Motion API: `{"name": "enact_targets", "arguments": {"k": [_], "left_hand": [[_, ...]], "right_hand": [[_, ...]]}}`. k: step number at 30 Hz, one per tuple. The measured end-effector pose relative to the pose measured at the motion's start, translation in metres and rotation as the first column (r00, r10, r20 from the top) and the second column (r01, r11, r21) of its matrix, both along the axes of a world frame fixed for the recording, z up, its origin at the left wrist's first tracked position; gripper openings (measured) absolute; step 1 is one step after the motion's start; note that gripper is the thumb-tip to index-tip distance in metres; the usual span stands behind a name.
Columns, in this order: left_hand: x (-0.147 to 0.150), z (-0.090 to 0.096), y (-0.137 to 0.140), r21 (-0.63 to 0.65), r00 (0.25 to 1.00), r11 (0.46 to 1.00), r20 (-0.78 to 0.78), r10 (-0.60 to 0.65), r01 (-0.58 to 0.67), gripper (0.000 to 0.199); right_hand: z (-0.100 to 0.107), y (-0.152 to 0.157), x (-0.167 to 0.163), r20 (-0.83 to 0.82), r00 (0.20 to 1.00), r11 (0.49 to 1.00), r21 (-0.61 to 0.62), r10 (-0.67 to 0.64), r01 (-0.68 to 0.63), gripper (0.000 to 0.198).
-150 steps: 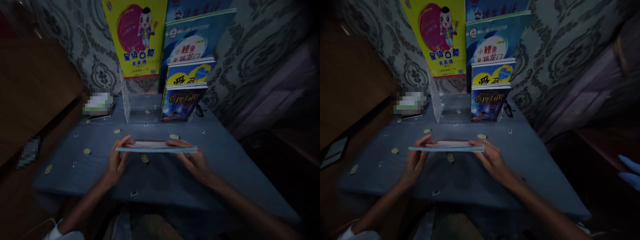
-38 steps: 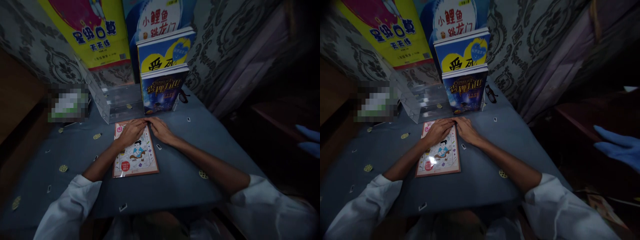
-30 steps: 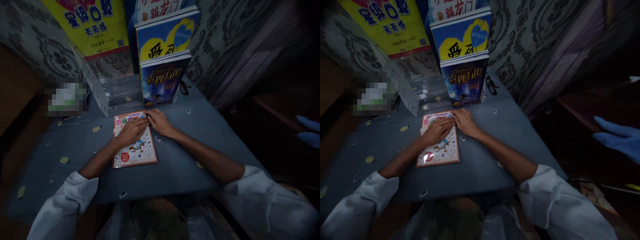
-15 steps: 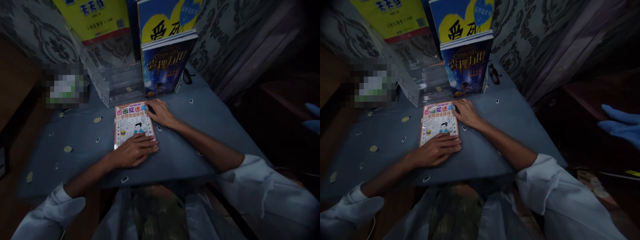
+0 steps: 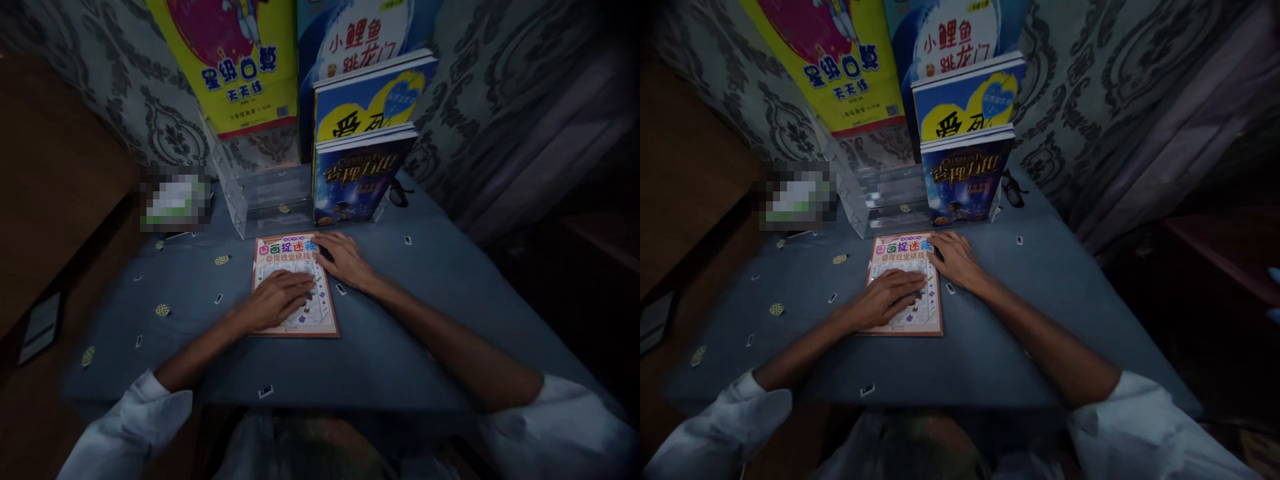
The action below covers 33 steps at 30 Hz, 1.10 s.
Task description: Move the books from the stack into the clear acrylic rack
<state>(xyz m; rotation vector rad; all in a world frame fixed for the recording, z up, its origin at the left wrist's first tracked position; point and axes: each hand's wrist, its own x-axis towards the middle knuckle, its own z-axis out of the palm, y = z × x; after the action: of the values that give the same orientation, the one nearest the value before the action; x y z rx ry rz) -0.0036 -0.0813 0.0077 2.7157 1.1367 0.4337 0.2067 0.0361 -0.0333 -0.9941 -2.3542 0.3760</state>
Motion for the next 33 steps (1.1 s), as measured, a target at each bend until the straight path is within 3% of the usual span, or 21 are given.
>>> {"name": "enact_targets", "arguments": {"k": [3,8,12,22,33], "left_hand": [[-0.015,-0.01,0.028,0.083,0.99,0.987,-0.025,0.139,-0.136,0.038],[-0.047,-0.018,0.059,0.136,0.927,0.92,-0.022,0.373,-0.367,0.038],[-0.072,-0.017,0.058,0.09,0.915,0.911,0.025,0.403,-0.403,0.04],[-0.094,-0.014,0.012,0.031,0.948,0.953,0.109,0.298,-0.303,0.038],[-0.086,-0.007,-0.081,0.027,0.977,0.984,0.121,0.173,-0.178,0.04]], "right_hand": [[-0.001,0.0,0.0,-0.005,1.0,1.0,0.009,0.002,-0.002,0.041],[-0.003,0.001,0.002,0.006,1.0,1.0,0.002,0.006,-0.006,0.042],[-0.002,0.001,0.002,0.03,0.999,1.0,0.009,0.017,-0.017,0.045],[-0.005,0.001,0.001,0.035,0.999,1.0,0.008,0.004,-0.004,0.043],[-0.003,-0.001,0.0,0.062,0.998,1.0,0.001,0.013,-0.013,0.049]]}}
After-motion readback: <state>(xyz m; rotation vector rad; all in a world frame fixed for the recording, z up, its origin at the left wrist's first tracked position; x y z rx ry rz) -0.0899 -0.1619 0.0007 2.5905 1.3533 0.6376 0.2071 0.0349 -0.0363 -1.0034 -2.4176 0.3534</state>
